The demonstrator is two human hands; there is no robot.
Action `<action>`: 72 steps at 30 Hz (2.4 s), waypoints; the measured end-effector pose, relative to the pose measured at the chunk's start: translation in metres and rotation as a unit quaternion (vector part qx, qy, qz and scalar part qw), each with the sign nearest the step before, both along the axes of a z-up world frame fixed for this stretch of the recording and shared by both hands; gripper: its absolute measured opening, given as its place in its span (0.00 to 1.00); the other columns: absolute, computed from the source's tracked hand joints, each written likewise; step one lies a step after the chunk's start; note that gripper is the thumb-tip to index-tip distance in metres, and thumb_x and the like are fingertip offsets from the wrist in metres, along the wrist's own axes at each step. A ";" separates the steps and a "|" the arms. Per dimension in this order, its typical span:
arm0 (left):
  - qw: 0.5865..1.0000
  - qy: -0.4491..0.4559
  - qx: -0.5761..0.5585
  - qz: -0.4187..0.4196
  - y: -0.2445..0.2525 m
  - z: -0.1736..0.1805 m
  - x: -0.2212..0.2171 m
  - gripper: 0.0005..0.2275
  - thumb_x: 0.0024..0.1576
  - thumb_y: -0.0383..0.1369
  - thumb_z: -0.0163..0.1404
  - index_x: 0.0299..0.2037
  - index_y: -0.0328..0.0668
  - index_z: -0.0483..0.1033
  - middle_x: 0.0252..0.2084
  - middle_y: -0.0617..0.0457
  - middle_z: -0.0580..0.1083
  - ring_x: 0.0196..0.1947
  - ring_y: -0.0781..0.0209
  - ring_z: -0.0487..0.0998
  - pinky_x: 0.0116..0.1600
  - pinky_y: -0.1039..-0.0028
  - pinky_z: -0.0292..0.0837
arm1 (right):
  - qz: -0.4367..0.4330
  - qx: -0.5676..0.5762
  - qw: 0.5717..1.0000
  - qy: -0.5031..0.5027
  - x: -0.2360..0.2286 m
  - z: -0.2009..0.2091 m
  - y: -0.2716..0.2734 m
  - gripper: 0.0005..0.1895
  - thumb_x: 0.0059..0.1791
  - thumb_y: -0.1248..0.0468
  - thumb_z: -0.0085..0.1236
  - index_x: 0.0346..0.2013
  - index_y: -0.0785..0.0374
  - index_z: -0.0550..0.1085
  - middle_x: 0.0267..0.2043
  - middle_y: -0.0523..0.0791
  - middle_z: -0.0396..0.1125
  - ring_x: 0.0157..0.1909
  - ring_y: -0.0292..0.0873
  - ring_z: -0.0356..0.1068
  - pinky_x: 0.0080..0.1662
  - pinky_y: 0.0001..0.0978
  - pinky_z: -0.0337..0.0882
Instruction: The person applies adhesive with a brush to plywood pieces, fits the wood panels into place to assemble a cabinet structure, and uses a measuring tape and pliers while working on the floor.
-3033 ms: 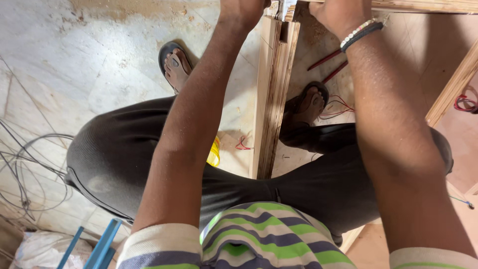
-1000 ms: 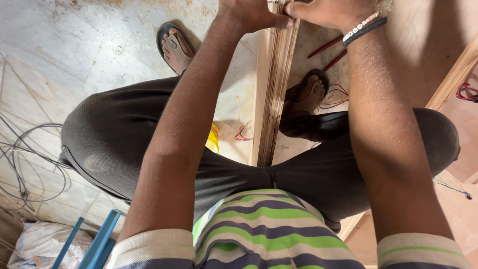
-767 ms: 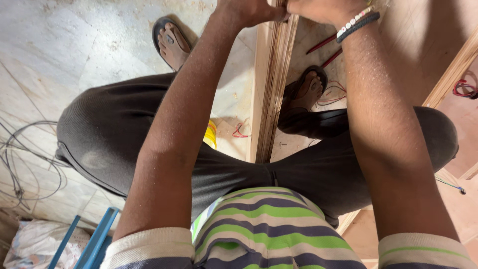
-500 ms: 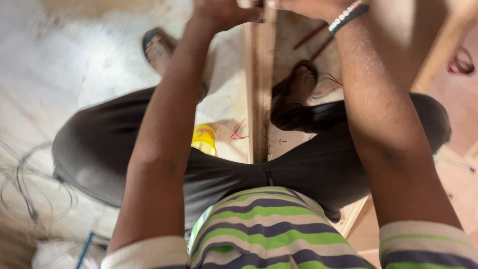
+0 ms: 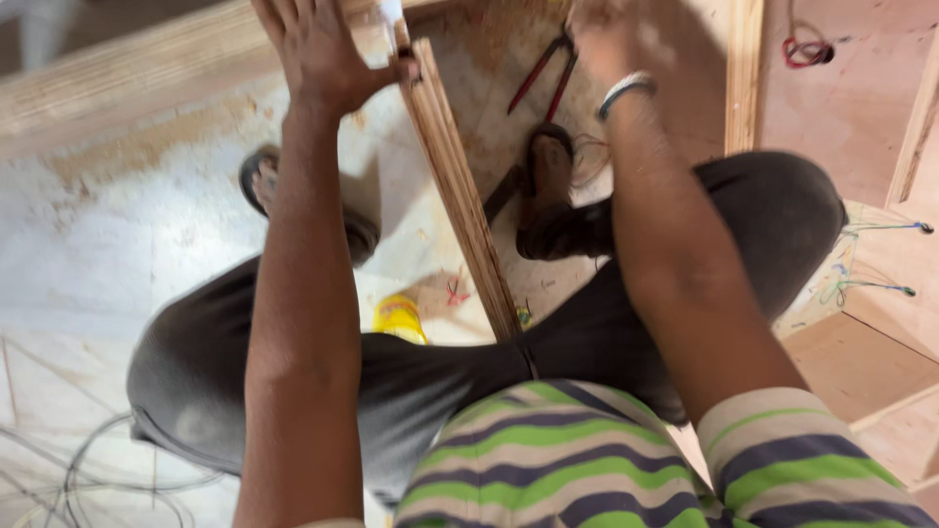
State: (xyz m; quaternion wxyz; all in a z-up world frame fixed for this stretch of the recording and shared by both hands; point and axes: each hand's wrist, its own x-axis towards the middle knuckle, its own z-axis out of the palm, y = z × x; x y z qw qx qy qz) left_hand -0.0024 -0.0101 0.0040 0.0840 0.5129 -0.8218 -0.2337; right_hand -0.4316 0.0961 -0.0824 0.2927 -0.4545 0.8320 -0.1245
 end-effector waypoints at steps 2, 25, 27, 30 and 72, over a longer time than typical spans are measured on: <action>0.997 -0.023 -0.067 0.005 -0.001 -0.001 0.005 0.67 0.35 0.74 0.65 0.73 0.27 0.47 0.73 0.22 0.50 0.73 0.29 0.42 0.69 0.44 0.18 | -0.045 0.048 0.998 -0.002 -0.002 -0.035 0.034 0.30 0.45 0.46 0.67 0.52 0.67 0.76 0.53 0.57 0.72 0.55 0.57 0.72 0.56 0.45 0.71; 0.996 -0.037 0.071 0.042 0.005 0.055 -0.011 0.62 0.33 0.66 0.70 0.74 0.42 0.50 0.75 0.40 0.54 0.78 0.40 0.42 0.76 0.44 0.15 | -0.258 -0.085 0.956 -0.110 0.046 -0.116 0.024 0.20 0.46 0.68 0.60 0.54 0.66 0.71 0.51 0.53 0.70 0.49 0.50 0.72 0.54 0.44 0.75; 0.996 -0.031 0.066 0.040 0.005 0.055 -0.009 0.63 0.33 0.67 0.70 0.74 0.42 0.50 0.75 0.40 0.54 0.78 0.41 0.42 0.76 0.45 0.16 | -0.357 -0.138 0.881 -0.279 0.062 -0.093 0.020 0.14 0.46 0.67 0.55 0.47 0.65 0.72 0.42 0.50 0.70 0.40 0.47 0.70 0.45 0.45 0.75; 0.997 -0.034 0.059 0.044 0.008 0.054 -0.009 0.66 0.30 0.68 0.70 0.74 0.39 0.48 0.75 0.39 0.54 0.78 0.39 0.42 0.76 0.46 0.16 | -0.328 -0.249 0.780 -0.471 0.085 -0.023 -0.006 0.09 0.47 0.71 0.51 0.41 0.66 0.75 0.37 0.48 0.72 0.37 0.47 0.74 0.44 0.42 0.80; 0.992 -0.080 0.093 0.019 0.005 0.033 -0.005 0.67 0.28 0.70 0.67 0.74 0.40 0.46 0.74 0.42 0.57 0.75 0.45 0.49 0.74 0.49 0.33 | -0.095 -0.356 0.702 -0.610 0.209 0.207 -0.019 0.24 0.53 0.76 0.51 0.62 0.56 0.66 0.63 0.40 0.62 0.57 0.37 0.68 0.67 0.62 0.72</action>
